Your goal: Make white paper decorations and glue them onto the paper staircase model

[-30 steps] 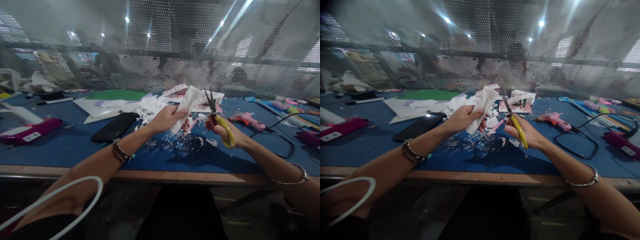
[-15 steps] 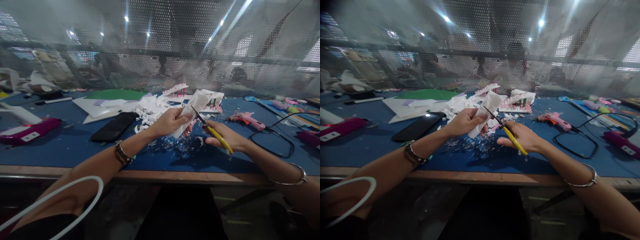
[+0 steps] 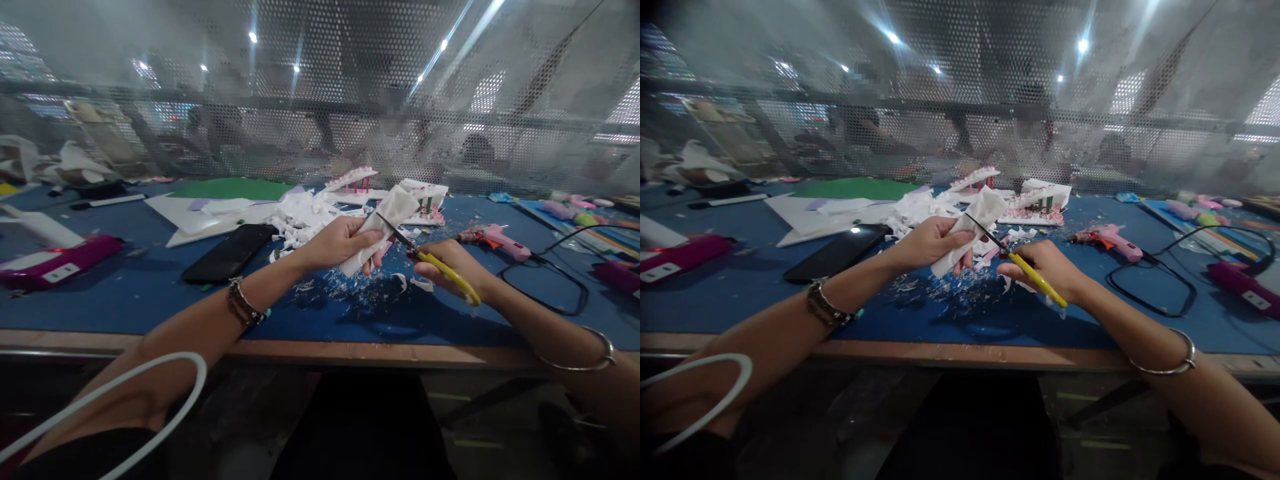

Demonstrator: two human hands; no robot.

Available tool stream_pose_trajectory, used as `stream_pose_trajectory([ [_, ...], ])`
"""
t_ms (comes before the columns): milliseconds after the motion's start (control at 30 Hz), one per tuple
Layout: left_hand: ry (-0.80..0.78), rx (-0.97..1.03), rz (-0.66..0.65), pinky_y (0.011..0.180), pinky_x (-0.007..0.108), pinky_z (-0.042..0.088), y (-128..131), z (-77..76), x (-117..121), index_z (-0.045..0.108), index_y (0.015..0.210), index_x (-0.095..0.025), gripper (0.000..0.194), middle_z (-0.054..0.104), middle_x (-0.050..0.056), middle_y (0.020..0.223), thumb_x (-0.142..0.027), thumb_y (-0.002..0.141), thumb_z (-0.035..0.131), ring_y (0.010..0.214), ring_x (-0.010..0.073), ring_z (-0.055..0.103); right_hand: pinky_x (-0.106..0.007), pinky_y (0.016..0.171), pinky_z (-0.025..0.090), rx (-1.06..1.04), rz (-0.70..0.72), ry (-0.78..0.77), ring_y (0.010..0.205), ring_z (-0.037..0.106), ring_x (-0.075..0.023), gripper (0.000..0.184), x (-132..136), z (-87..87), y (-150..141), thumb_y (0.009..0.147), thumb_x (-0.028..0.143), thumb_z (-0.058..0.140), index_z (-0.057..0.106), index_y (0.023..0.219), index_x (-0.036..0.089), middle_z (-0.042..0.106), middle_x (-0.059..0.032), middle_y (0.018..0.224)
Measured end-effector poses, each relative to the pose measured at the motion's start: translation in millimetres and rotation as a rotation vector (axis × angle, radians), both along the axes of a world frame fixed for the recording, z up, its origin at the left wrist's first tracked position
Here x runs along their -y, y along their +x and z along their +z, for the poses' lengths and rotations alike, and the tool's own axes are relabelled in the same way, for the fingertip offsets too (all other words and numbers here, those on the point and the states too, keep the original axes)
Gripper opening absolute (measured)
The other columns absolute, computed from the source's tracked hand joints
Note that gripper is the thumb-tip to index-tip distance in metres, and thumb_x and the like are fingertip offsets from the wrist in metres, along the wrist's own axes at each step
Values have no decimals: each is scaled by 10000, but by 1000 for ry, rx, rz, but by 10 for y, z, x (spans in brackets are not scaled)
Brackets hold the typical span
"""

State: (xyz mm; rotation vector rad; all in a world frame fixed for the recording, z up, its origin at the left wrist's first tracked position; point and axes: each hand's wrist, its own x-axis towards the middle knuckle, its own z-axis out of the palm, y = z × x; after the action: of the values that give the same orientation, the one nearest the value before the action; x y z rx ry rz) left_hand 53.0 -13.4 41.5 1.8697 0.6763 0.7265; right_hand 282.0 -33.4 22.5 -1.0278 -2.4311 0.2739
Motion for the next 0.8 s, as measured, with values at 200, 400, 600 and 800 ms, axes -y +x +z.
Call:
stream_pose_trajectory([
  [200,-7,-25,38,442,140,438,-8,4,-12,548,781,-107,259,636,25,632,-346,848,475,470,60,583,-223,449,222,-69,-27,-114,429,327,-65,525,44,25,-15,798,627,369,362,524,179,352,38,442],
  [400,-6,-36,28,453,145,445,4,-5,-23,534,804,-123,236,628,11,631,-348,844,477,458,56,575,-240,505,281,-21,115,-113,527,397,-99,505,43,13,-16,799,662,314,399,660,184,443,9,595],
  [600,-39,-77,7,437,138,425,25,-15,-9,515,854,-130,198,620,-12,615,-325,842,478,418,44,543,-258,528,295,-14,95,-98,562,402,-114,489,52,-7,-46,808,647,300,394,676,185,445,-1,632],
  [800,-60,-102,18,458,151,427,7,-27,-25,543,820,-123,264,629,7,626,-382,831,489,455,58,565,-229,447,191,-53,-49,-141,451,317,-70,508,69,-4,-66,777,649,373,357,568,185,333,40,482],
])
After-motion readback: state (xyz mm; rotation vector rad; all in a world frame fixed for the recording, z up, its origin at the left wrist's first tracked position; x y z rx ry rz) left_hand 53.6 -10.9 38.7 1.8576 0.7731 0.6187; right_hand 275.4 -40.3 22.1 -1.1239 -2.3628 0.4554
